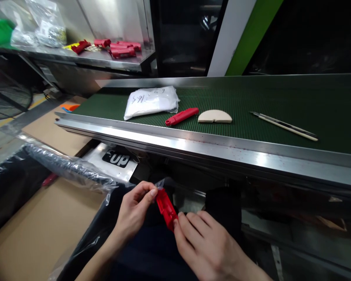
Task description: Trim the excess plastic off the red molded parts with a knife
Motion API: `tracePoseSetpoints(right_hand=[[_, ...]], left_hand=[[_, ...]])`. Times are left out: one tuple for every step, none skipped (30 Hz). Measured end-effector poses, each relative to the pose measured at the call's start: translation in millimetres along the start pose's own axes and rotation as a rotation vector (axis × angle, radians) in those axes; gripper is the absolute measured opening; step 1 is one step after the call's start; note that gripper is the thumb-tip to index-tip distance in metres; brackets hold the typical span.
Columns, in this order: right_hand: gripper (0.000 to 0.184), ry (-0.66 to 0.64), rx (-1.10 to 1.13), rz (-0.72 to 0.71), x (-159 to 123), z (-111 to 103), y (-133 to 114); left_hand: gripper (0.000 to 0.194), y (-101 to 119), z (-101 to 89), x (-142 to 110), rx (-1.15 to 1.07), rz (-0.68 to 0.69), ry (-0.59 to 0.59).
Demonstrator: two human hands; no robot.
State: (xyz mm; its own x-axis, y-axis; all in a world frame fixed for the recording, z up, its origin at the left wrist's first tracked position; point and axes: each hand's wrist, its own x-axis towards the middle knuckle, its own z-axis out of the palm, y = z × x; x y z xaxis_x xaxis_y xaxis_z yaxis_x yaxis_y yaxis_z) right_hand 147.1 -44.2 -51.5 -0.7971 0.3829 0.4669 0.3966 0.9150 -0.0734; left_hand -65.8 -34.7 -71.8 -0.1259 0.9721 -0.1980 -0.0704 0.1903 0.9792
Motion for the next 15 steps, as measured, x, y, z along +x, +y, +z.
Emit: tracePoseSetpoints(right_hand=[[0.036, -0.020, -0.007, -0.019, 0.0, 1.4, 1.1], [0.036, -0.034, -0.010, -0.026, 0.4, 2.7, 2.0], [0.036, -0.030, -0.006, -0.018, 1.3, 4.5, 2.6], [0.035, -0.011, 0.010, 0.010, 2.4, 6.7, 2.9], [0.033, 0.029, 0.049, 0.066, 3.6, 9.8, 2.6], [0.030, 0.091, 0.100, 0.144, 4.9, 13.6, 1.5], [0.029, 0.171, 0.149, 0.235, 6.2, 18.1, -0.5], [0.028, 0.253, 0.190, 0.329, 7.7, 23.2, -3.5], [0.029, 0.330, 0.218, 0.419, 9.3, 28.6, -7.6], [0.029, 0.390, 0.229, 0.503, 11.1, 34.1, -12.5], [0.028, 0.429, 0.237, 0.587, 13.0, 39.4, -17.7], [0.026, 0.443, 0.257, 0.677, 14.8, 44.1, -22.7], [0.024, 0.440, 0.298, 0.766, 16.2, 48.1, -26.9], [0.022, 0.435, 0.335, 0.832, 16.7, 51.1, -29.5], [0.020, 0.424, 0.361, 0.848, 16.1, 52.9, -30.0]], left_hand=[[0.018, -2.9, -0.3, -1.1, 0.043, 0.035, 0.009], [0.016, -6.1, -0.4, -2.2, 0.079, 0.063, 0.015], [0.015, -9.3, -0.1, -3.4, 0.107, 0.084, 0.021], [0.015, -12.5, 0.4, -4.7, 0.126, 0.097, 0.032], [0.015, -15.6, 1.2, -6.3, 0.138, 0.103, 0.049], [0.015, -18.5, 2.2, -8.1, 0.146, 0.106, 0.073], [0.015, -21.2, 3.5, -10.2, 0.150, 0.104, 0.100], [0.016, -23.7, 5.0, -12.6, 0.152, 0.101, 0.126], [0.015, -25.9, 6.6, -15.1, 0.151, 0.097, 0.147], [0.015, -27.8, 8.3, -17.7, 0.148, 0.093, 0.163], [0.016, -29.4, 10.0, -20.1, 0.142, 0.089, 0.175], [0.016, -30.6, 11.5, -22.1, 0.134, 0.087, 0.187], [0.017, -31.2, 12.7, -23.6, 0.127, 0.085, 0.200], [0.018, -31.4, 13.4, -24.6, 0.121, 0.084, 0.214], [0.019, -31.1, 13.4, -25.0, 0.119, 0.084, 0.227]])
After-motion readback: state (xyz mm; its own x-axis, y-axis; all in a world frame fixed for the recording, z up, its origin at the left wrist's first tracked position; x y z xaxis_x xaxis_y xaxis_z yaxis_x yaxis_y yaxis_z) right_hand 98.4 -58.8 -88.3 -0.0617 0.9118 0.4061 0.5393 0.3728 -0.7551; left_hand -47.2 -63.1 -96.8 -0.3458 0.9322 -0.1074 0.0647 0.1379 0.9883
